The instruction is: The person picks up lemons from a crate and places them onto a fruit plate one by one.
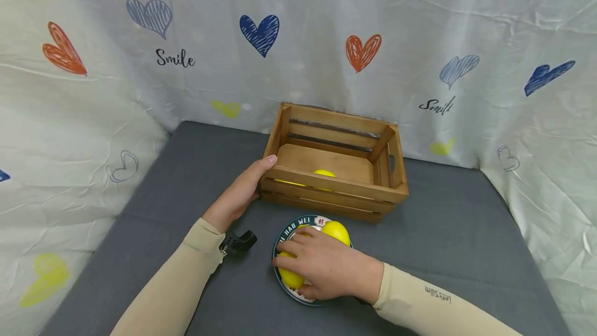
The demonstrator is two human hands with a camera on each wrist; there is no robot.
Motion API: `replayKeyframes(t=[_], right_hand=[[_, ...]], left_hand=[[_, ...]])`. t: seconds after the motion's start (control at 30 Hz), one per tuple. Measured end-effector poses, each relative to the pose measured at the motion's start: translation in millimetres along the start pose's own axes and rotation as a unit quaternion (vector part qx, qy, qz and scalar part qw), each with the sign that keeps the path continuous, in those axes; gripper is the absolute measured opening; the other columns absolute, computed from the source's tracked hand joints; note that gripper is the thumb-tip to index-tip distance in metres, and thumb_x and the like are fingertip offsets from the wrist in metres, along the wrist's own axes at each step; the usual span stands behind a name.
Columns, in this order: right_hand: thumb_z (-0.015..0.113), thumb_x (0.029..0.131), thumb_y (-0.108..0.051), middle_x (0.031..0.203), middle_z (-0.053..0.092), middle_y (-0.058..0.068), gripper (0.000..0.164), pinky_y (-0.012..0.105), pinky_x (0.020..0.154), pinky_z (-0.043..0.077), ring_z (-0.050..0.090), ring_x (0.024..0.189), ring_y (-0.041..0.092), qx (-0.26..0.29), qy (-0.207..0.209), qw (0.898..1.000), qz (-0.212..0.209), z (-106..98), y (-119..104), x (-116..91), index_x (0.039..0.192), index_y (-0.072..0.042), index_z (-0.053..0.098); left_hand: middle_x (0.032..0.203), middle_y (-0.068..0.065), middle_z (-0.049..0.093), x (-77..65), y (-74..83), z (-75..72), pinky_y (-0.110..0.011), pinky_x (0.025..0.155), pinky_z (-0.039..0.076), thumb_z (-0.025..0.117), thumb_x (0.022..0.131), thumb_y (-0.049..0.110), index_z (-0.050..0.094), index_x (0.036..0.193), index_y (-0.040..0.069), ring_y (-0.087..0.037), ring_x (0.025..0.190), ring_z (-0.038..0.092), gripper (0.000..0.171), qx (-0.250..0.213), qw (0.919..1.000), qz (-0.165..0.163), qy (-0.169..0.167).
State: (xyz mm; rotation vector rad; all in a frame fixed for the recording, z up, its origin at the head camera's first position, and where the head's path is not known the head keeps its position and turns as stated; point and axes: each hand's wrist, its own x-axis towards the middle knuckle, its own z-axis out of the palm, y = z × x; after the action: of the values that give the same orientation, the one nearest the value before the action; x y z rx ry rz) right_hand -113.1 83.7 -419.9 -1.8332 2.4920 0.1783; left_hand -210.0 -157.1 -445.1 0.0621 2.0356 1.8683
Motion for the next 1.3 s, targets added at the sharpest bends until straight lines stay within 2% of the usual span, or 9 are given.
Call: replayKeyframes(t=[0.27, 0.4, 0.5, 0.6, 0.73, 0.87, 1.0, 1.13, 1.3], right_hand=[[0.085, 0.09, -0.048, 0.145, 0.066, -0.006, 0.062, 0.048, 0.12, 0.045, 0.066, 0.125, 0.014, 0.014, -0.014, 1.0, 0.001, -2.8, 2.3, 0.1, 0.145, -0.031, 0.063], [0.083, 0.091, -0.048, 0.149, 0.064, -0.007, 0.061, 0.049, 0.121, 0.043, 0.065, 0.13, 0.013, 0.046, -0.024, 0.999, -0.001, -6.4, 4.6, 0.8, 0.146, -0.031, 0.063], [0.083, 0.092, -0.045, 0.15, 0.063, -0.009, 0.06, 0.048, 0.124, 0.042, 0.063, 0.133, 0.012, 0.083, -0.018, 0.996, 0.007, -15.2, 9.4, 0.6, 0.147, -0.031, 0.063], [0.082, 0.094, -0.043, 0.153, 0.062, -0.008, 0.059, 0.047, 0.126, 0.039, 0.061, 0.138, 0.012, 0.118, -0.004, 0.993, 0.025, -33.4, 19.0, -1.7, 0.148, -0.029, 0.063], [0.08, 0.099, -0.041, 0.155, 0.062, -0.005, 0.052, 0.044, 0.125, 0.043, 0.059, 0.142, 0.015, 0.137, 0.027, 0.989, 0.052, -66.9, 40.3, -7.4, 0.147, -0.027, 0.065], [0.077, 0.101, -0.036, 0.15, 0.065, -0.002, 0.045, 0.04, 0.112, 0.055, 0.065, 0.133, 0.018, 0.141, 0.064, 0.985, 0.079, -101.9, 68.5, -11.1, 0.143, -0.023, 0.067], [0.076, 0.102, -0.032, 0.142, 0.069, -0.003, 0.042, 0.039, 0.105, 0.059, 0.068, 0.125, 0.015, 0.151, 0.071, 0.978, 0.127, -128.1, 100.2, -10.6, 0.141, -0.021, 0.068], [0.076, 0.102, -0.032, 0.141, 0.07, -0.003, 0.042, 0.043, 0.107, 0.058, 0.068, 0.126, 0.018, 0.173, 0.046, 0.967, 0.18, -137.1, 133.3, -7.5, 0.141, -0.02, 0.068], [0.076, 0.102, -0.03, 0.143, 0.07, 0.003, 0.046, 0.049, 0.109, 0.056, 0.068, 0.13, 0.029, 0.2, -0.011, 0.954, 0.223, -126.6, 172.2, -1.7, 0.145, -0.016, 0.067]], left_hand=[[0.182, -0.011, 0.007, -0.2, -0.3, -2.0, -0.079, 0.127, 0.013, 0.044, 0.105, 0.073, 0.016, 0.175, 0.022, -0.038, 0.167, 0.011, 0.091, -0.002, 1.0, 0.002, 0.007], [0.182, -0.011, 0.007, -1.4, -1.0, -3.1, -0.079, 0.127, 0.012, 0.044, 0.105, 0.072, 0.016, 0.175, 0.022, -0.038, 0.167, 0.011, 0.091, -0.008, 0.9999, 0.0, 0.009], [0.181, -0.011, 0.007, -2.3, -1.8, -4.0, -0.079, 0.127, 0.013, 0.044, 0.104, 0.073, 0.015, 0.175, 0.022, -0.039, 0.166, 0.013, 0.091, -0.01, 0.9999, -0.002, 0.01], [0.182, -0.011, 0.006, -2.6, -1.8, -4.9, -0.079, 0.127, 0.012, 0.043, 0.105, 0.072, 0.014, 0.175, 0.022, -0.039, 0.166, 0.012, 0.091, -0.009, 0.9999, 0.001, 0.006], [0.182, -0.011, 0.007, -3.2, 0.0, -4.9, -0.079, 0.128, 0.012, 0.043, 0.106, 0.071, 0.013, 0.175, 0.021, -0.039, 0.166, 0.013, 0.091, -0.007, 1.0, 0.0, 0.006], [0.181, -0.013, 0.008, -4.6, 3.0, -4.0, -0.079, 0.128, 0.011, 0.045, 0.105, 0.07, 0.013, 0.175, 0.019, -0.04, 0.165, 0.014, 0.092, -0.008, 0.9999, -0.001, 0.008], [0.181, -0.013, 0.006, -5.3, 4.2, -3.1, -0.079, 0.128, 0.01, 0.045, 0.105, 0.069, 0.013, 0.175, 0.019, -0.04, 0.165, 0.013, 0.092, -0.007, 0.9999, -0.003, 0.011], [0.181, -0.013, 0.007, -4.9, 4.2, -1.2, -0.078, 0.128, 0.01, 0.046, 0.104, 0.069, 0.013, 0.175, 0.019, -0.04, 0.164, 0.014, 0.093, -0.01, 0.9999, -0.005, 0.012], [0.181, -0.013, 0.008, -3.9, 3.0, 2.9, -0.078, 0.128, 0.01, 0.047, 0.103, 0.071, 0.014, 0.174, 0.017, -0.04, 0.164, 0.015, 0.095, -0.007, 0.9999, -0.002, 0.007]])
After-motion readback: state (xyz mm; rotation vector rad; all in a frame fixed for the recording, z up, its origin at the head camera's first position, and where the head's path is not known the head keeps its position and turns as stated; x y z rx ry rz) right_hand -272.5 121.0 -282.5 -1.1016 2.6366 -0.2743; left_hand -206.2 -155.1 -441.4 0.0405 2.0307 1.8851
